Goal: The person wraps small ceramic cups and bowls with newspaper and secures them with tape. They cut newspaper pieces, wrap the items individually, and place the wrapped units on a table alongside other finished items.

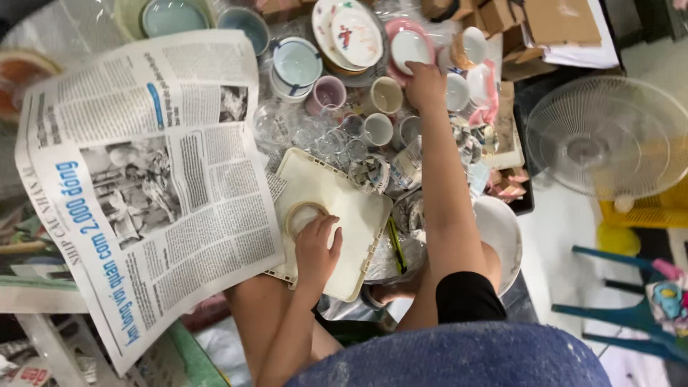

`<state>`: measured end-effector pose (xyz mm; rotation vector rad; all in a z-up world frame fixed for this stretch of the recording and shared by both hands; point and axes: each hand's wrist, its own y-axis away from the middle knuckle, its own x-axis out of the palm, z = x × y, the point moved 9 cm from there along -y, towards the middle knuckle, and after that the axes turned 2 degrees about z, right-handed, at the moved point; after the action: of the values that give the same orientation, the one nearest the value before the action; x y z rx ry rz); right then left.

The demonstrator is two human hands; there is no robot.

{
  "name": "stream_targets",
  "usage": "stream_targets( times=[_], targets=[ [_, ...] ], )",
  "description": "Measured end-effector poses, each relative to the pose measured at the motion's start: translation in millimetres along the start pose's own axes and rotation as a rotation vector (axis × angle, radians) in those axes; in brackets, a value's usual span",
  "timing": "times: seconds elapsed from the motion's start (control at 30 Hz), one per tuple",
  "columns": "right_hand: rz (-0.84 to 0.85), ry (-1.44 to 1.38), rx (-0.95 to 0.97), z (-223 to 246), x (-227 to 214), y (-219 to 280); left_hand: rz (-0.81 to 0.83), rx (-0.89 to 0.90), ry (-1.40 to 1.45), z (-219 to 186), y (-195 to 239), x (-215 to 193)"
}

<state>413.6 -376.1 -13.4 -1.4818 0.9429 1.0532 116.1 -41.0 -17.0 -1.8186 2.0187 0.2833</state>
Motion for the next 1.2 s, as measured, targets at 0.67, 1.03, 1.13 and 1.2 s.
stream_targets(
  times=[0.67,1.03,1.13,1.2],
  targets=[
    [0.098,0.134,0.142,-25.7,16.7,-4.4,0.038,0.010,-0.103,3.0,3.2,7.4],
    [-0.104,-0.317,0.064,79.7,-184.8,137.9,0.069,0.158,-0.466,21.6,-16.2,30.5],
    [0.111,-0.588,0.048,138.3,-184.8,212.0,-0.122,0.041,-0.511,23.8,-8.9,-34.3],
    [0.167,-0.654,-0.106,177.7,-185.4,236.1,-0.382,-0.135,-0.637,30.0,12.6,-109.6]
  ],
)
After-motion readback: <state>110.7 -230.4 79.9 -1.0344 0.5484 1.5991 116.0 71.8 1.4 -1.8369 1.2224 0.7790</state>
